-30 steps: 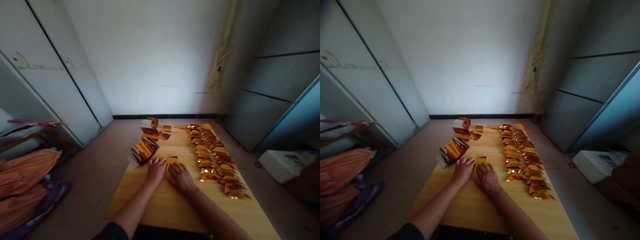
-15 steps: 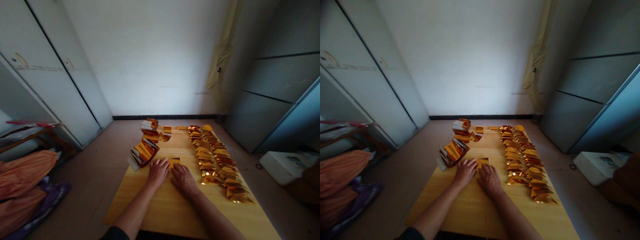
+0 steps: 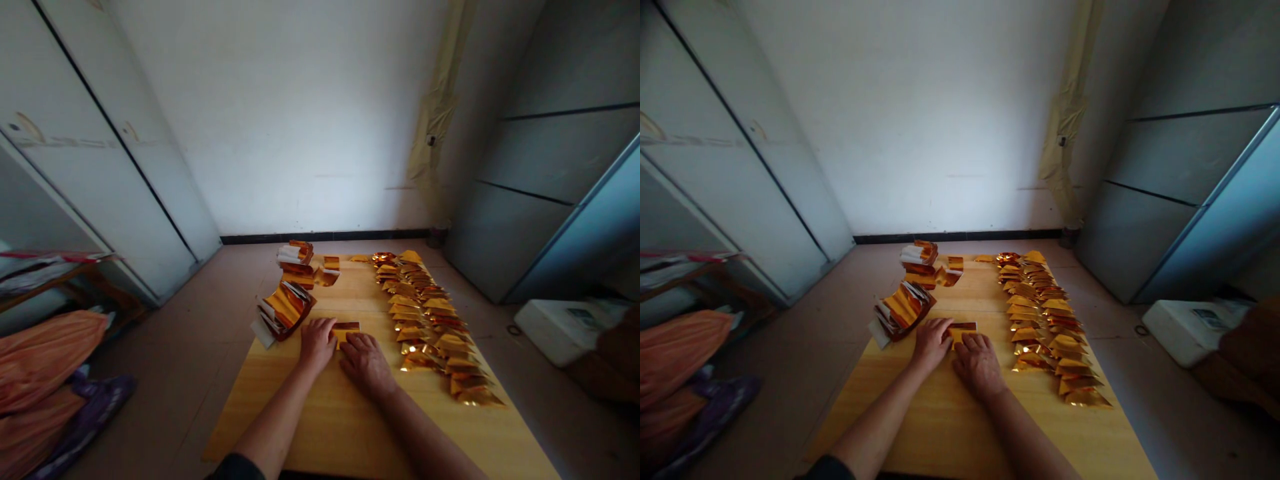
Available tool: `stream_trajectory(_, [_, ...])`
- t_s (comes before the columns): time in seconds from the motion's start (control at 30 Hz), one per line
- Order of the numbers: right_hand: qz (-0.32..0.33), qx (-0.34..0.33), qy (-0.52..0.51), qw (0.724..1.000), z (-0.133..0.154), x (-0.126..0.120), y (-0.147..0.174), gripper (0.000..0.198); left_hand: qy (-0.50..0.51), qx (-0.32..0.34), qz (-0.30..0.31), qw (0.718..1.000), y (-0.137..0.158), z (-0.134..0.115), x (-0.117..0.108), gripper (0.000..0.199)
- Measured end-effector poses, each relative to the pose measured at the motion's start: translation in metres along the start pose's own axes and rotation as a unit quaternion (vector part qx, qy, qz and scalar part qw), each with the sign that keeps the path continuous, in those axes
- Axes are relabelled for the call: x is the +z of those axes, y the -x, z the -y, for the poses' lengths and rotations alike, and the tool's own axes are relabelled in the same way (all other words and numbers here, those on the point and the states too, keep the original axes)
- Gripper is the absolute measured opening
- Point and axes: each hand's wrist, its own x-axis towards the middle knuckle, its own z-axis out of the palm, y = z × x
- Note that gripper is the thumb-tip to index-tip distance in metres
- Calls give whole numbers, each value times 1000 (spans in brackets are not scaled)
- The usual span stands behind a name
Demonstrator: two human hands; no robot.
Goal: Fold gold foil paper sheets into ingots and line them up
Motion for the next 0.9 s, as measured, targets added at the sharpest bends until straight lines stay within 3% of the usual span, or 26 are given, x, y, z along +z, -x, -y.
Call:
stream_trajectory(0.3, [-5,-6,7,1000,6,-9,0,12,-20,-47,25,998,-11,-8,-5,16])
stream_trajectory(0.5, [-88,24,-66,994,-7,-2,-4,23,36,-31,-31,998,0,-5,8,8])
stream_trajectory(0.6, [-133,63,-84,986,-17,0,-10,41,76,-8,-55,996,6,-4,12,11])
stream_trajectory(0.73, [-102,116,-140,978,-28,2,-23,61,147,-1,-60,987,9,-2,12,11])
stream_trajectory(0.9, [-37,185,-318,929,-40,9,-33,31,291,-31,-61,954,8,1,12,13])
